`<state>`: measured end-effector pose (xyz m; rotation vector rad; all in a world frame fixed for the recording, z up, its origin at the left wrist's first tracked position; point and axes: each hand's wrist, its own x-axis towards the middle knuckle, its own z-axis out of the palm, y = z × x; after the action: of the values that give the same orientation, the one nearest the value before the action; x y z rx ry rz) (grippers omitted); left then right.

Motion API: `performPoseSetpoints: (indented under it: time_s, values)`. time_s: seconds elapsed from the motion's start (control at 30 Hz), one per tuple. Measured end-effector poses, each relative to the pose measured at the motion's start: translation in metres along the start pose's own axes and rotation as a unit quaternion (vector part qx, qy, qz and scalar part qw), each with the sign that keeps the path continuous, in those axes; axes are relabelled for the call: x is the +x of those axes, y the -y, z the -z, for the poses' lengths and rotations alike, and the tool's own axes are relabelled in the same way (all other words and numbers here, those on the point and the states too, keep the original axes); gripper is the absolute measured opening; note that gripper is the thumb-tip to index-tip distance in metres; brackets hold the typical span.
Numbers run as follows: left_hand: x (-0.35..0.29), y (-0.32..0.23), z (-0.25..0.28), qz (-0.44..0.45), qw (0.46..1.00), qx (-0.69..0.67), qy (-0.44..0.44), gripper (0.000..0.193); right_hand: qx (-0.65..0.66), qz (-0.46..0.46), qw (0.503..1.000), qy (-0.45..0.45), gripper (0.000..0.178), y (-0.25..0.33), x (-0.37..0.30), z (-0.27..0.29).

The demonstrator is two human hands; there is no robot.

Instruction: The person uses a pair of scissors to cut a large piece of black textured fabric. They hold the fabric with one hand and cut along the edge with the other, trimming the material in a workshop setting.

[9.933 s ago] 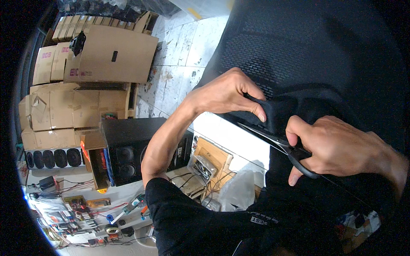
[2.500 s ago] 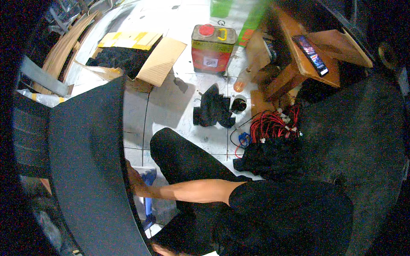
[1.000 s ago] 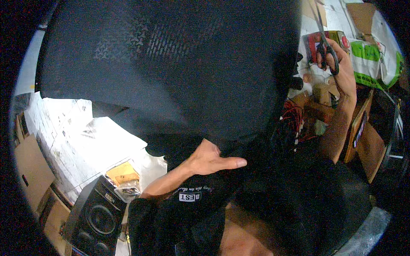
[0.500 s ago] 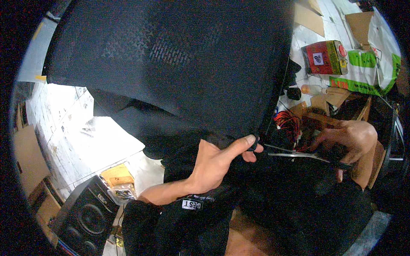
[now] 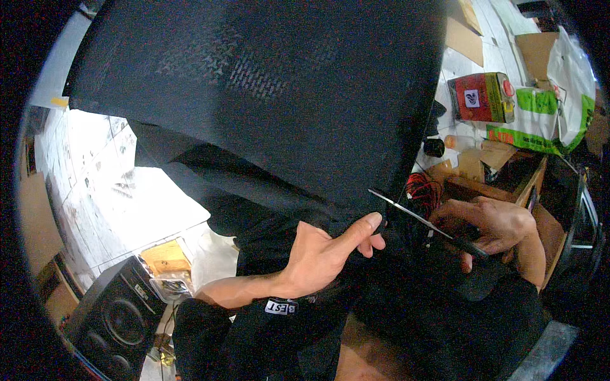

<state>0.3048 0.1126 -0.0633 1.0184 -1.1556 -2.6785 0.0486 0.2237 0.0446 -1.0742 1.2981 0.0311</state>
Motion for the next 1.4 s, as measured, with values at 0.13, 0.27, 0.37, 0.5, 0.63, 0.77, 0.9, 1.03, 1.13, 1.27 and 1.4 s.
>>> performPoseSetpoints:
  time_s: [0.13,0.27,0.37,0.5,0.63,0.77,0.9,1.03,1.13,1.27,1.4]
  values:
    - [0.0,-0.003,-0.001,-0.031,0.999,0.007,0.013,0.035,0.037,0.017,0.999,-0.005,0.061,0.011,0.012,0.003]
    - [-0.001,-0.005,-0.001,-0.007,1.0,0.01,0.018,0.034,0.129,-0.009,0.992,-0.01,0.058,0.015,0.018,0.0]
    - [-0.001,-0.001,0.0,-0.006,1.0,0.006,0.007,0.033,0.207,-0.014,0.978,-0.03,0.056,0.015,0.023,-0.009]
    - [-0.001,-0.005,-0.001,-0.012,1.0,-0.001,0.01,0.033,0.167,-0.011,0.985,-0.047,0.054,0.017,0.022,-0.012]
    - [0.0,-0.007,0.0,-0.013,1.0,-0.004,0.016,0.031,0.162,-0.019,0.986,-0.022,0.048,0.014,0.023,-0.007]
    - [0.0,-0.007,-0.001,-0.025,0.999,-0.009,0.018,0.029,0.153,-0.019,0.988,-0.013,0.044,0.016,0.022,0.001]
    - [0.001,0.001,0.0,-0.028,0.999,-0.021,0.013,0.028,0.133,-0.005,0.99,-0.055,0.038,0.013,0.023,-0.002]
    - [-0.001,-0.001,-0.003,-0.017,0.999,-0.04,0.0,0.026,0.126,-0.022,0.99,-0.052,0.039,0.017,0.024,-0.001]
    - [0.001,-0.001,-0.003,-0.024,0.999,-0.033,0.012,0.023,0.169,-0.039,0.985,-0.011,0.042,0.018,0.028,0.005]
    - [0.001,0.0,-0.001,-0.034,0.999,-0.034,0.024,0.021,0.203,-0.018,0.979,-0.01,0.044,0.018,0.042,0.005]
    - [0.001,0.0,-0.001,-0.04,0.998,-0.037,0.031,0.021,0.235,0.005,0.972,-0.02,0.046,0.006,0.046,-0.001]
